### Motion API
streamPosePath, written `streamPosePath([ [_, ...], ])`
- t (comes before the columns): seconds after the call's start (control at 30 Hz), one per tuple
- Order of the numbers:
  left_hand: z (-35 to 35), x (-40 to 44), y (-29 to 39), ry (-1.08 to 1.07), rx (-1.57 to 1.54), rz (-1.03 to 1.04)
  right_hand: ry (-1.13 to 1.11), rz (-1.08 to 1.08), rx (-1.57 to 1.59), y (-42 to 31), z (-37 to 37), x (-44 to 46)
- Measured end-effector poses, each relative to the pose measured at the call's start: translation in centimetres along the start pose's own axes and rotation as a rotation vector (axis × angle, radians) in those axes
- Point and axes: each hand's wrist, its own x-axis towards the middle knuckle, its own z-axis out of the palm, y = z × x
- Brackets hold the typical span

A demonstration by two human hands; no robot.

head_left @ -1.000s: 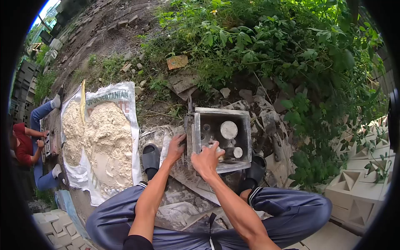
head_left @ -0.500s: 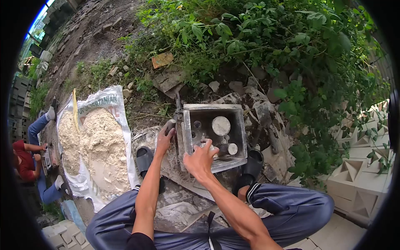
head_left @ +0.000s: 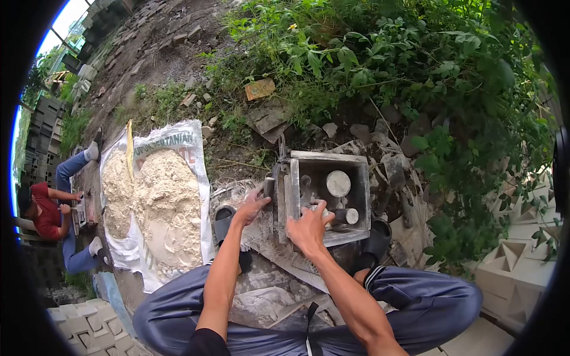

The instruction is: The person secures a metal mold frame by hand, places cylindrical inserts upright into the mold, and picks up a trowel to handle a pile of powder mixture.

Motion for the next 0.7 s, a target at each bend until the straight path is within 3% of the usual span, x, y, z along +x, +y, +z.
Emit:
streamPosePath([
  [0.03,0.7,0.5,-0.2,0.028,0.392,0.085,0.012,0.012,-0.003,0.0,-0.3,-0.1],
  [0.1,1.7,1.3,-0.5,0.025,0.424,0.027,-0.012,0.003,0.007,0.0,-0.5,-0.1],
  [0.17,2.9,2.2,-1.0,0.082,0.687,0.302,-0.007,0.007,0.005,0.1,-0.5,0.0],
  [0.2,3.3,2.9,-1.0,0.113,0.783,0.326,-0.004,-0.007,0.010,0.1,-0.5,0.0],
  [0.3,3.7,4.4,-0.4,0.018,0.788,0.416,-0.001,-0.022,0.021,0.1,-0.6,-0.2],
  [0.37,3.4,5.3,-0.8,-0.030,0.632,0.367,0.005,-0.034,0.026,0.1,-1.0,-0.2],
  [0.43,2.9,5.8,-0.8,-0.062,0.805,0.457,0.019,-0.032,-0.059,-0.1,-1.1,-0.2],
  [0.57,3.2,6.3,-0.9,-0.058,0.859,0.492,0.051,-0.038,-0.042,0.4,-1.1,-0.3],
  [0.67,4.2,6.5,-0.2,-0.012,0.954,0.770,0.023,-0.035,-0.014,0.3,-1.5,-0.1],
  [0.7,4.2,6.5,-0.3,-0.018,0.951,0.773,0.036,-0.052,0.038,0.5,-1.3,-0.2],
])
